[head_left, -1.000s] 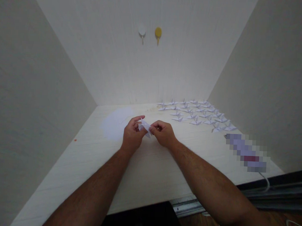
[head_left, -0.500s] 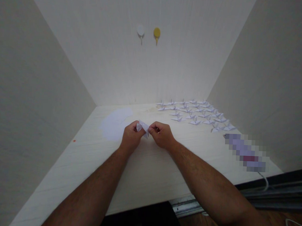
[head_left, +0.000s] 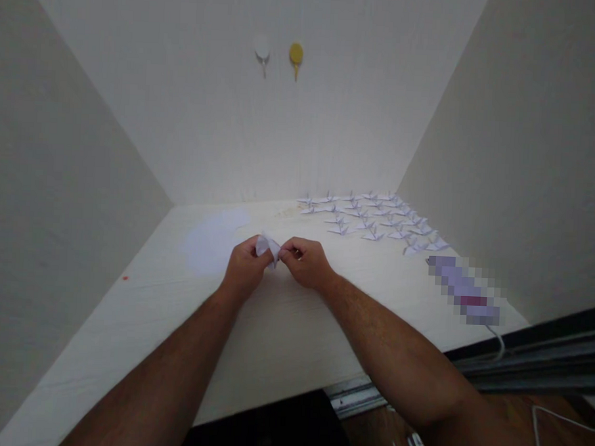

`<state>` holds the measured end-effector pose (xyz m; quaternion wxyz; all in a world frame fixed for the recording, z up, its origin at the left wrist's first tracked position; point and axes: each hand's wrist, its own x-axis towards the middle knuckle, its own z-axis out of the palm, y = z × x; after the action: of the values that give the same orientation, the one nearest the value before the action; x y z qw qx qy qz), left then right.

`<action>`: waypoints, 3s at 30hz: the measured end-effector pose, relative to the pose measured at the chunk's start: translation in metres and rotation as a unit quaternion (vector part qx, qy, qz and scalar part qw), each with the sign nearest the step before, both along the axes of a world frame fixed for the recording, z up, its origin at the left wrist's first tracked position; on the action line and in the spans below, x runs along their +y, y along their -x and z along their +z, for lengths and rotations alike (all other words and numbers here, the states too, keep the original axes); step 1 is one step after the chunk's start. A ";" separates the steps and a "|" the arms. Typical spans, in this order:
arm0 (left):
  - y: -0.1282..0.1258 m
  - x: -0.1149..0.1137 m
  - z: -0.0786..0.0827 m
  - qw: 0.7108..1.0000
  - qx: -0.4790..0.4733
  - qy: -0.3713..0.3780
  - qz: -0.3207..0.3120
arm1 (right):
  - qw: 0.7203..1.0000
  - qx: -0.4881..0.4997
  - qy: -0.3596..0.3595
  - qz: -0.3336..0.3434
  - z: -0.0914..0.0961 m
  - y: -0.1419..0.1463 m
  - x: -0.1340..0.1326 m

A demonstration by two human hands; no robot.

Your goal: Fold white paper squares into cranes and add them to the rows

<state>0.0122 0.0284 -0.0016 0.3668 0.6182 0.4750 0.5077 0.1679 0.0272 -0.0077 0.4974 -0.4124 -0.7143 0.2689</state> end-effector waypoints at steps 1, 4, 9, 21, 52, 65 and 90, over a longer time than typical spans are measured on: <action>0.000 0.000 0.000 1.000 -0.001 -0.001 0.001 | 1.000 0.002 0.005 0.001 0.000 0.000 0.000; 0.000 0.000 0.001 1.000 0.010 -0.007 0.008 | 1.000 0.009 0.014 0.004 -0.002 0.000 0.003; -0.001 0.000 0.003 1.000 0.006 0.007 0.024 | 0.999 0.023 0.025 0.001 -0.003 -0.001 0.005; 0.002 0.006 -0.007 0.999 -0.048 0.002 0.011 | 0.997 0.041 0.056 0.015 -0.002 0.000 0.006; -0.010 -0.003 -0.001 0.994 -0.105 0.019 0.021 | 0.993 0.100 0.020 -0.052 -0.002 0.000 0.006; -0.012 -0.006 0.000 0.998 -0.063 0.014 -0.004 | 0.996 0.068 -0.004 -0.055 -0.003 0.000 0.007; -0.013 -0.007 0.002 0.999 -0.008 0.024 -0.023 | 0.991 0.109 0.038 -0.069 -0.002 0.002 0.009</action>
<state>0.0253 0.0218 0.0005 0.3975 0.6157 0.4695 0.4924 0.1657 0.0363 -0.0096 0.5734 -0.4480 -0.6150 0.3038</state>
